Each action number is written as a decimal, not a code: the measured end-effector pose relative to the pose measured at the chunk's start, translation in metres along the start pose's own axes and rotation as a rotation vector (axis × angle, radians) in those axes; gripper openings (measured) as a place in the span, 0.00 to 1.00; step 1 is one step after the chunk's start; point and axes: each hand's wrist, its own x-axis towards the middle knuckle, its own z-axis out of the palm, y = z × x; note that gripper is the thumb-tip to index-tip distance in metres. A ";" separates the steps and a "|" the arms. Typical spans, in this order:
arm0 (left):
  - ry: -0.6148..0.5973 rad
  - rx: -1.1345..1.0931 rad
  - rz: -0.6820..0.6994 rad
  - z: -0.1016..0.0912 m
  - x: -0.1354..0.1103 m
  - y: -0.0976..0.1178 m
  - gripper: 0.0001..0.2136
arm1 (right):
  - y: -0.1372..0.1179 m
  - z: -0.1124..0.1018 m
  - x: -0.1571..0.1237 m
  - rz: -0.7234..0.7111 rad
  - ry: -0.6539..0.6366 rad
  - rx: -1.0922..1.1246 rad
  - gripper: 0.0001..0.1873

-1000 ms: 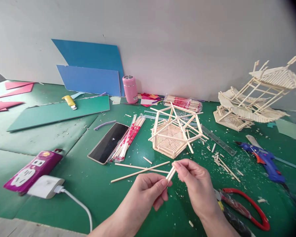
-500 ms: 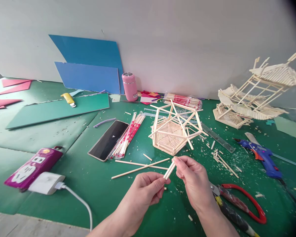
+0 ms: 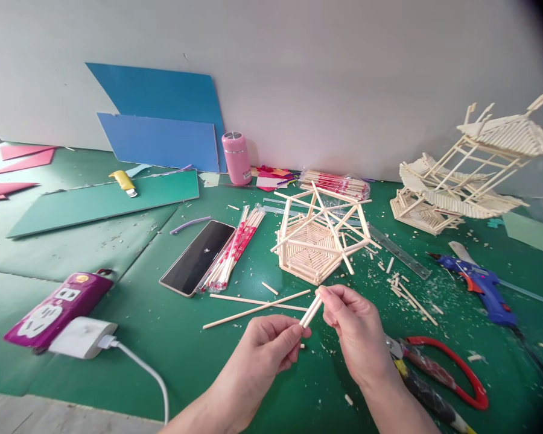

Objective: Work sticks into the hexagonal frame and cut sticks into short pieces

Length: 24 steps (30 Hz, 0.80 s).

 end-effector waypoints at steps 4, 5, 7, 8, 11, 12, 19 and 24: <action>0.009 0.052 0.035 -0.001 0.000 -0.001 0.14 | 0.000 -0.004 0.000 -0.004 -0.002 -0.056 0.16; 0.015 0.066 0.044 -0.002 0.000 -0.001 0.14 | 0.000 -0.007 0.001 -0.008 0.004 -0.078 0.16; 0.027 0.102 0.065 -0.005 0.000 -0.001 0.14 | -0.002 -0.016 0.001 -0.019 0.036 -0.112 0.16; 0.035 0.124 0.079 -0.006 0.000 -0.001 0.14 | -0.003 -0.020 0.001 -0.029 0.048 -0.148 0.15; 0.058 0.188 0.133 -0.010 -0.002 -0.002 0.15 | -0.003 -0.030 0.000 -0.136 -0.051 -0.568 0.14; 0.059 0.206 0.158 -0.011 -0.002 -0.001 0.15 | -0.001 -0.030 -0.001 -0.181 -0.116 -0.779 0.14; 0.065 0.287 0.308 -0.012 -0.004 0.001 0.14 | 0.007 -0.026 -0.008 -0.278 -0.192 -1.225 0.09; 0.013 0.263 0.254 -0.013 -0.005 -0.002 0.15 | 0.010 -0.101 -0.031 -0.270 -0.094 -1.227 0.08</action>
